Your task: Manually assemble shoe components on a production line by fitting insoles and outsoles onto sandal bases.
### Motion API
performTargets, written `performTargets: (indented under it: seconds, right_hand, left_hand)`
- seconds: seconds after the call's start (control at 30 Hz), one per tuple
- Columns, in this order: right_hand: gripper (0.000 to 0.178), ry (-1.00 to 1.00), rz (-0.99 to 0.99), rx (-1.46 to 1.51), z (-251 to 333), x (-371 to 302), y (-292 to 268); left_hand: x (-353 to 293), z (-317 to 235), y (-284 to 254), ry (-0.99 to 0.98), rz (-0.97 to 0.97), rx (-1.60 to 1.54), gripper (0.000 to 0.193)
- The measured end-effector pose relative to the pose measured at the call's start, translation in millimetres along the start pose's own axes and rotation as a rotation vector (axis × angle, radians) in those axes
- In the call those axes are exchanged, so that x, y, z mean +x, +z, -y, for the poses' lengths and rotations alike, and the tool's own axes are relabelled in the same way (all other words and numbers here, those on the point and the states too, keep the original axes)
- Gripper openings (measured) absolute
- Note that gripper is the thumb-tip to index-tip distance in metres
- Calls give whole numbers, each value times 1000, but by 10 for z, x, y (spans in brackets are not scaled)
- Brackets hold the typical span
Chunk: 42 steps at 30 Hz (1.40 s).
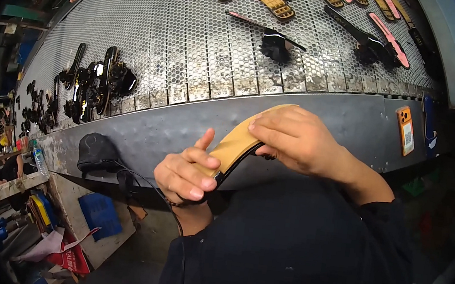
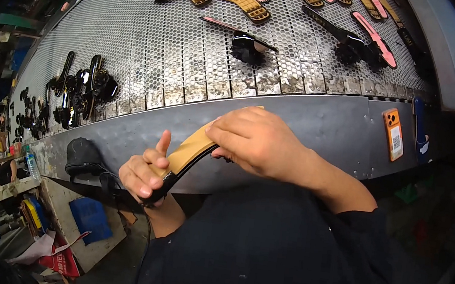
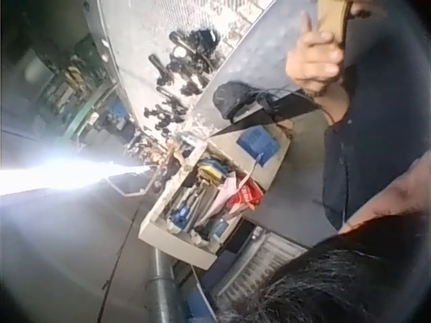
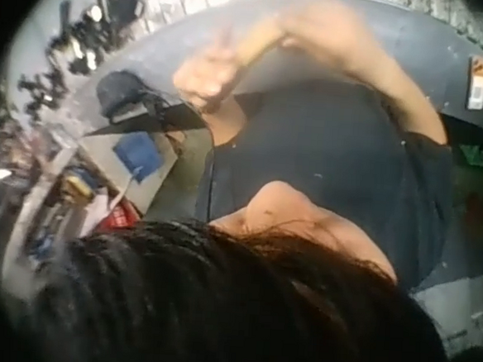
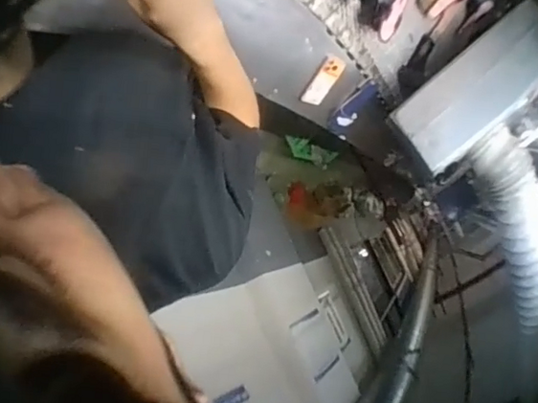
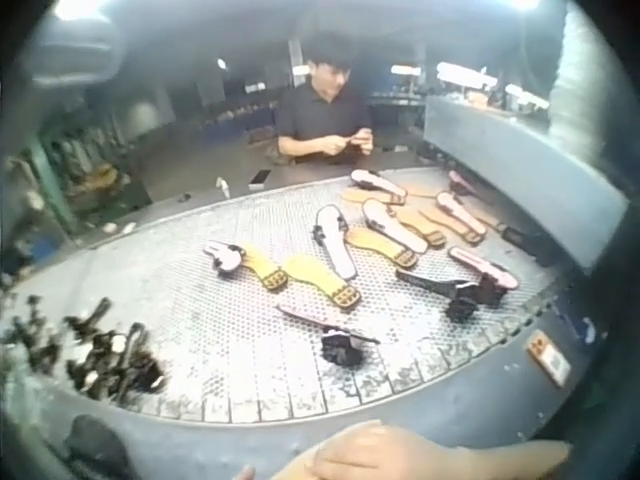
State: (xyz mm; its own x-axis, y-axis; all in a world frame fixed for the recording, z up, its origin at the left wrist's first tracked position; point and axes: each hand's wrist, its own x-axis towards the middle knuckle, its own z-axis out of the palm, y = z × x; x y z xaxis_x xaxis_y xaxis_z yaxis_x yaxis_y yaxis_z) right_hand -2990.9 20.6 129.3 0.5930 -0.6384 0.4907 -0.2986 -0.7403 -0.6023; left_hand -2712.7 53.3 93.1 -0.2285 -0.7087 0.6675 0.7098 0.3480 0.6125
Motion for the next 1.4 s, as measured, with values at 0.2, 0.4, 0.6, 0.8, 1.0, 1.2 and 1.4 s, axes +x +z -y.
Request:
performTargets:
  seconds: [0.2, 0.4, 0.6, 0.8, 1.0, 1.2, 1.4]
  right_hand:
    - [40, -72, -137, -83, -40, -79, 62]
    - [20, 63, 77, -9, -75, -49, 87]
    - [21, 695, 21, 525, -235, 203, 325]
    - [46, 655, 162, 454, -732, 1314, 872]
    - [32, 688, 33, -197, -2055, 2656, 455]
    - [40, 721, 239, -632, -3300, 3174, 851]
    - [48, 912, -18, -395, -3112, 2992, 523]
  left_hand:
    - [-1, 36, 8, -19, 4, 31, 10]
    - [-156, 228, 114, -69, -295, 80, 73]
    - [-309, 608, 198, -612, -603, 510, 37]
    - [241, 116, -860, -713, -723, 480, 26]
    - [1038, 340, -1652, 8, -1127, 1371, 29]
    - [2237, 1627, -1948, -181, -1007, 166, 76]
    - [2680, 2021, -2740, -393, -1076, -89, 53]
